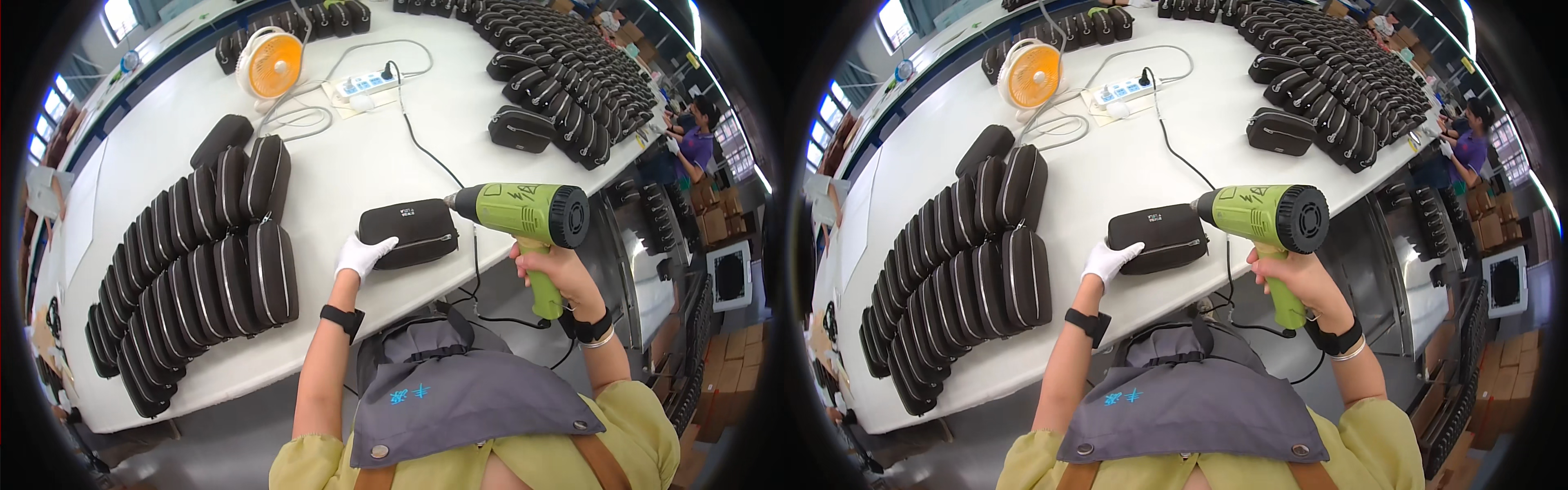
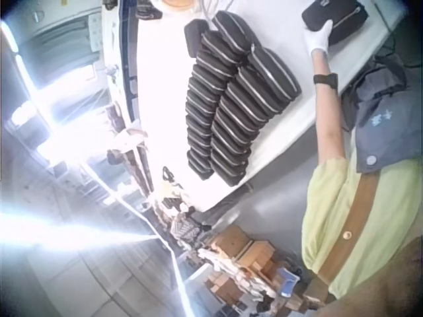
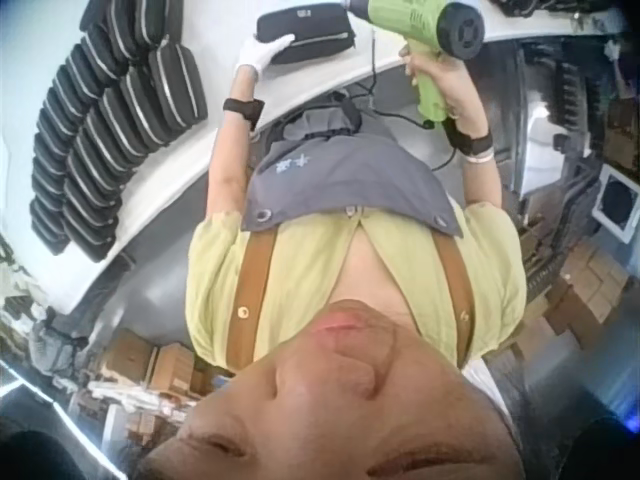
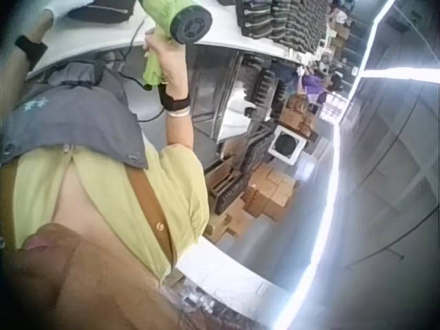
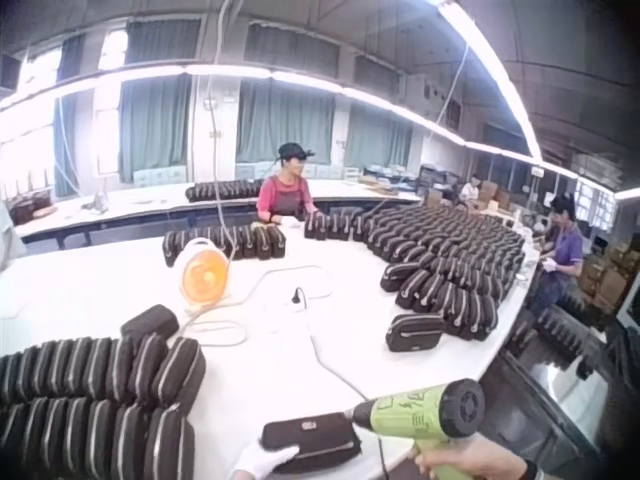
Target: Organizing and heat-treating zippered pouches in a workshop environment.
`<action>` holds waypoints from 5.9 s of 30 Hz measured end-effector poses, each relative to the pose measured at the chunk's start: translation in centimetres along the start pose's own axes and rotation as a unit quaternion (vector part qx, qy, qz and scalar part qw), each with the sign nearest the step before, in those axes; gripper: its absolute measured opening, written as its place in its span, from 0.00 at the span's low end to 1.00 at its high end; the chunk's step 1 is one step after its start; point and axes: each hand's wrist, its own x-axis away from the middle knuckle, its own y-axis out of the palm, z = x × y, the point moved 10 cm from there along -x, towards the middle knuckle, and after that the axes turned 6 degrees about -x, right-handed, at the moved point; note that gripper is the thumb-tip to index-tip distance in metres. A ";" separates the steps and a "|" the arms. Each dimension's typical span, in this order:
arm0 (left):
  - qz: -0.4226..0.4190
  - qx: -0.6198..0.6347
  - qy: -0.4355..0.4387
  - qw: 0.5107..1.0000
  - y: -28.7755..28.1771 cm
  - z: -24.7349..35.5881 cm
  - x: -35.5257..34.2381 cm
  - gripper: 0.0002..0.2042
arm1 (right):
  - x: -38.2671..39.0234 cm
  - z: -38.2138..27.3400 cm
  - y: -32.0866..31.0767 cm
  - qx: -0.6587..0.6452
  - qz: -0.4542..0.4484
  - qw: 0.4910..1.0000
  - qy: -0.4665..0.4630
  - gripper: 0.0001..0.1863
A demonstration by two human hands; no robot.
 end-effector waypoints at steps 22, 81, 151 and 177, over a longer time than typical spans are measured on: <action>0.176 0.083 0.215 0.957 -2.0 0.0 2.5 0.34 | 3.0 -2.9 -0.2 0.021 -0.039 0.999 -0.016 0.20; 0.170 -0.200 0.208 0.942 -1.1 13.3 0.7 0.29 | 1.8 -0.7 -10.8 -0.211 0.055 0.971 -0.098 0.21; 0.408 -0.395 -0.111 0.815 -15.5 2.5 14.7 0.34 | -4.2 1.2 -4.5 -0.044 -0.256 0.965 -0.041 0.19; 0.237 -0.422 0.217 0.848 -1.3 12.6 4.9 0.07 | -2.0 5.7 -1.8 -0.142 -0.165 0.976 0.010 0.12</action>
